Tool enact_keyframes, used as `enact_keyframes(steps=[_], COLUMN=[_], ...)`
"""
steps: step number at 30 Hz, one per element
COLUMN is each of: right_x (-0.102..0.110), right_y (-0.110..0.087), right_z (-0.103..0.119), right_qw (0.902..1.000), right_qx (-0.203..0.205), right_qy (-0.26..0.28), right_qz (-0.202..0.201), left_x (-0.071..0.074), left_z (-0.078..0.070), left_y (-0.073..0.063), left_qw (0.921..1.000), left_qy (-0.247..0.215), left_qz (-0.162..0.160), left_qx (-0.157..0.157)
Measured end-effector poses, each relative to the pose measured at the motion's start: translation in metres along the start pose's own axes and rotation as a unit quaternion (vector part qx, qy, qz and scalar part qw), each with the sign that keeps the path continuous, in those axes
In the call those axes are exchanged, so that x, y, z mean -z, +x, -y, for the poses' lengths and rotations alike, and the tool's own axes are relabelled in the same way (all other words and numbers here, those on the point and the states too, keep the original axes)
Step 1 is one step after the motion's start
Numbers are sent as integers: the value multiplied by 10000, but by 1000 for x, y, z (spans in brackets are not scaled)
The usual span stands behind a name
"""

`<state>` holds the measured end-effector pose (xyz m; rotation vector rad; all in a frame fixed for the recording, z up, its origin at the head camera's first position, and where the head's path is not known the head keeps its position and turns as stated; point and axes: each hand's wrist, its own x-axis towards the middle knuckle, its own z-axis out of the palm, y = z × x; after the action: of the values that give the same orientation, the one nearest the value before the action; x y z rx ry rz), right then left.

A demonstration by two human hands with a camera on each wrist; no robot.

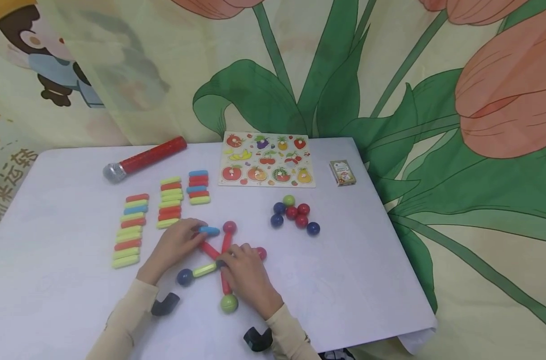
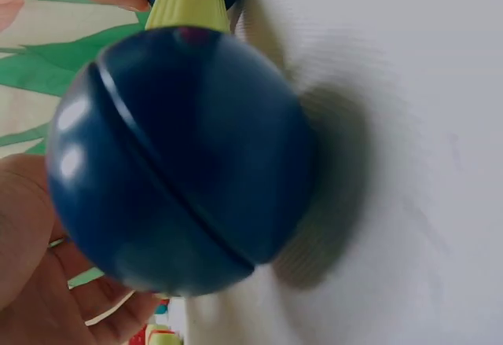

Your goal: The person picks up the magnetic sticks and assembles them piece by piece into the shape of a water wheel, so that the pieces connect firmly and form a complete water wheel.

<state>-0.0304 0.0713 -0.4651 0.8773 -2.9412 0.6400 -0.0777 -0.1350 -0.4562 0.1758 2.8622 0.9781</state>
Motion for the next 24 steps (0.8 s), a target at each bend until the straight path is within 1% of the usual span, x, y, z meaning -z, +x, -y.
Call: enact_keyframes(steps=[2,5,8,11,14,16,22,24], right_x=[0,-1,-2,-1,-1,0,-1,-1], right_y=[0,0,0,0,0,-1,0,0], right_z=[0,-1,-1,0,-1,-1,-2,-2], right_qw=[10000,10000,9999,9999,9999,9999,9999,9999], right_qx=[2,-6,-5,-2,4,12,27,23], right_qy=[-15,25,91,122,128,125,112,126], right_qz=[-30,4,44,15,-40,-77,-56,-35], left_x=[-1,-5,-9,-12,-13,-14,-14,-14], left_z=[0,0,1,2,1,-1,-5,-5], left_y=[0,0,-1,-4,-6,-7,-8,-8], left_qw=[10000,9998,9994,9978,9960,9961,9988,9991], left_qy=[-91,-186,-206,-380,-598,-576,-109,-29], left_qz=[-12,-70,-271,-526,-638,-633,-409,-334], left_qx=[16,-41,-15,96,204,207,227,262])
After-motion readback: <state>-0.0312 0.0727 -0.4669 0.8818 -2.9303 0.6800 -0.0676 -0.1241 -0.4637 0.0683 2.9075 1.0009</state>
